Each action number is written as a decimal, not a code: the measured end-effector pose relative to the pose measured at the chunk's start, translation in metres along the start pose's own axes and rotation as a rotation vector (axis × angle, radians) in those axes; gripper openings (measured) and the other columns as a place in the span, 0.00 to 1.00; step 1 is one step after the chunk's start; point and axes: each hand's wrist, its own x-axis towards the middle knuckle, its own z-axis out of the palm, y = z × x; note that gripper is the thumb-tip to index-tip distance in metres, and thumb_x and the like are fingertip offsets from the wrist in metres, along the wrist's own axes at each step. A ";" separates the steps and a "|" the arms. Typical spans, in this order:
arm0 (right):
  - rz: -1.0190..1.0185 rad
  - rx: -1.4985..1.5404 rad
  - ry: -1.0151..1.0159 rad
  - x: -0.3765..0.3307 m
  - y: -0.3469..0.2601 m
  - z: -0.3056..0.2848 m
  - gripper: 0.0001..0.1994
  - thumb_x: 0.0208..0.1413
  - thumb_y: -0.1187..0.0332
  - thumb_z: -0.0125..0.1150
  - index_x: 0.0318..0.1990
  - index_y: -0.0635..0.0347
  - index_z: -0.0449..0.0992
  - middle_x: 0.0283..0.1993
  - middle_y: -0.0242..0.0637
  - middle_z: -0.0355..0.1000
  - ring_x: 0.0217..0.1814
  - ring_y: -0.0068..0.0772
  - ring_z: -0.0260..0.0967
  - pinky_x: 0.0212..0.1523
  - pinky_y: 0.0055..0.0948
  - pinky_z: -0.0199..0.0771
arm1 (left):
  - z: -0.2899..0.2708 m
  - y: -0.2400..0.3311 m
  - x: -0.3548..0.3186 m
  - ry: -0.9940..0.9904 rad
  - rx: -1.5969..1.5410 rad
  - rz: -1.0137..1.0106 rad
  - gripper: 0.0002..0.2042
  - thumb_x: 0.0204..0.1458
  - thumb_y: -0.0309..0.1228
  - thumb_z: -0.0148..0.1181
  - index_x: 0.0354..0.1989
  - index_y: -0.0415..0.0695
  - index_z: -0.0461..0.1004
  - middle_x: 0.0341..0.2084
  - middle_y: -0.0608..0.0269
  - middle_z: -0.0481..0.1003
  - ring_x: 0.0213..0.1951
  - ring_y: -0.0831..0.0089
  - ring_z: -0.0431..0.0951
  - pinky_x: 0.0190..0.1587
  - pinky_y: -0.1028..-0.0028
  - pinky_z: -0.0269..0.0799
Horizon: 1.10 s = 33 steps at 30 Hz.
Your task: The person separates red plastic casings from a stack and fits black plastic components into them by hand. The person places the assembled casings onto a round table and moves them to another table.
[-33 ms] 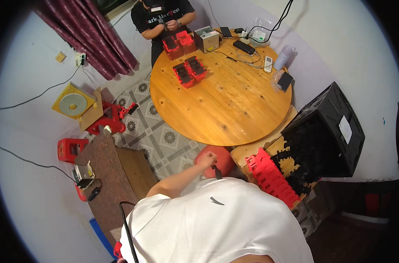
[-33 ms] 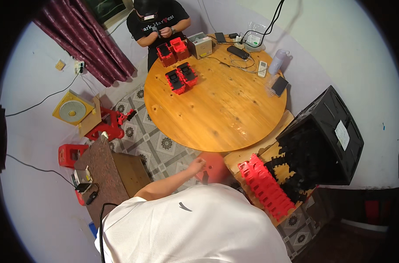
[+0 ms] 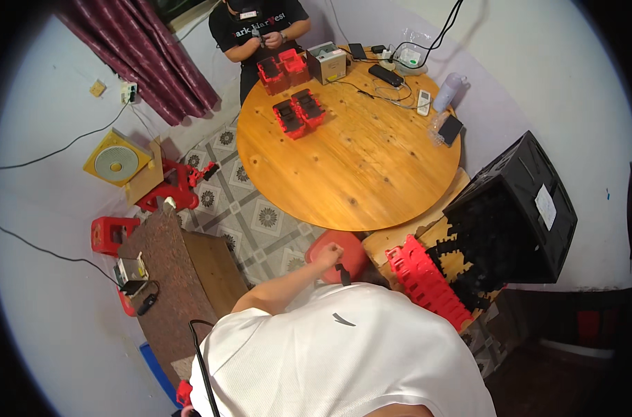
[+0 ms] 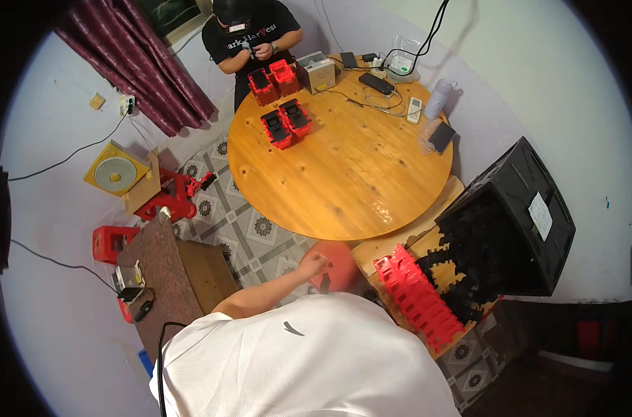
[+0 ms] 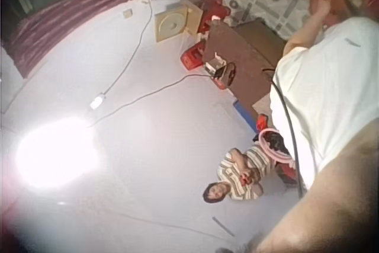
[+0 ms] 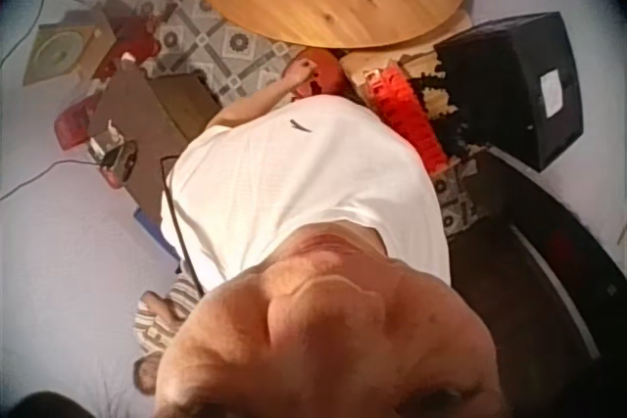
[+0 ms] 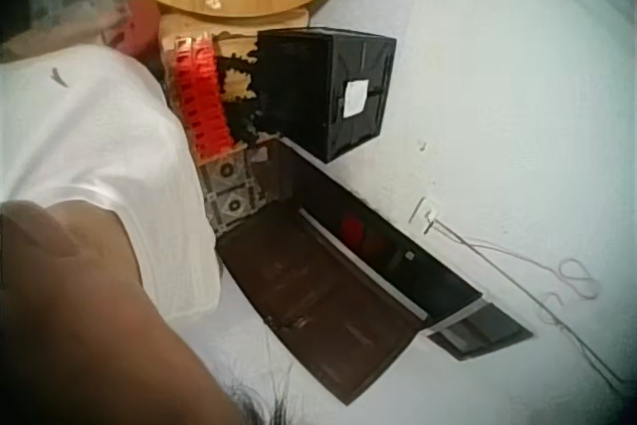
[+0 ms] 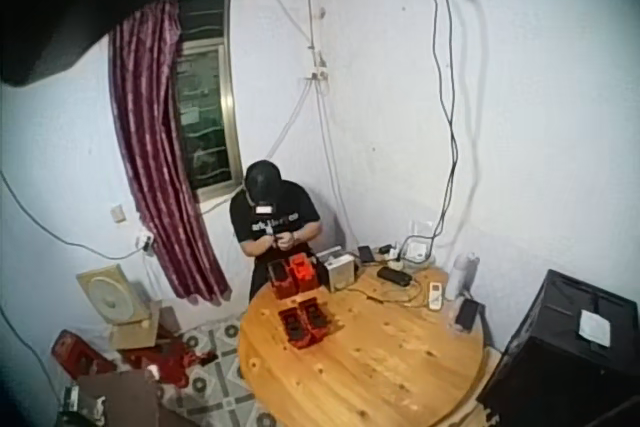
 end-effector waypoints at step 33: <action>0.555 0.148 0.868 0.035 0.210 -0.142 0.14 0.51 0.60 0.51 0.28 0.65 0.71 0.26 0.52 0.70 0.32 0.54 0.69 0.31 0.43 0.68 | 0.226 0.051 -0.053 -0.314 0.381 -0.143 0.08 0.55 0.33 0.50 0.37 0.40 0.68 0.28 0.64 0.73 0.29 0.79 0.71 0.34 0.79 0.66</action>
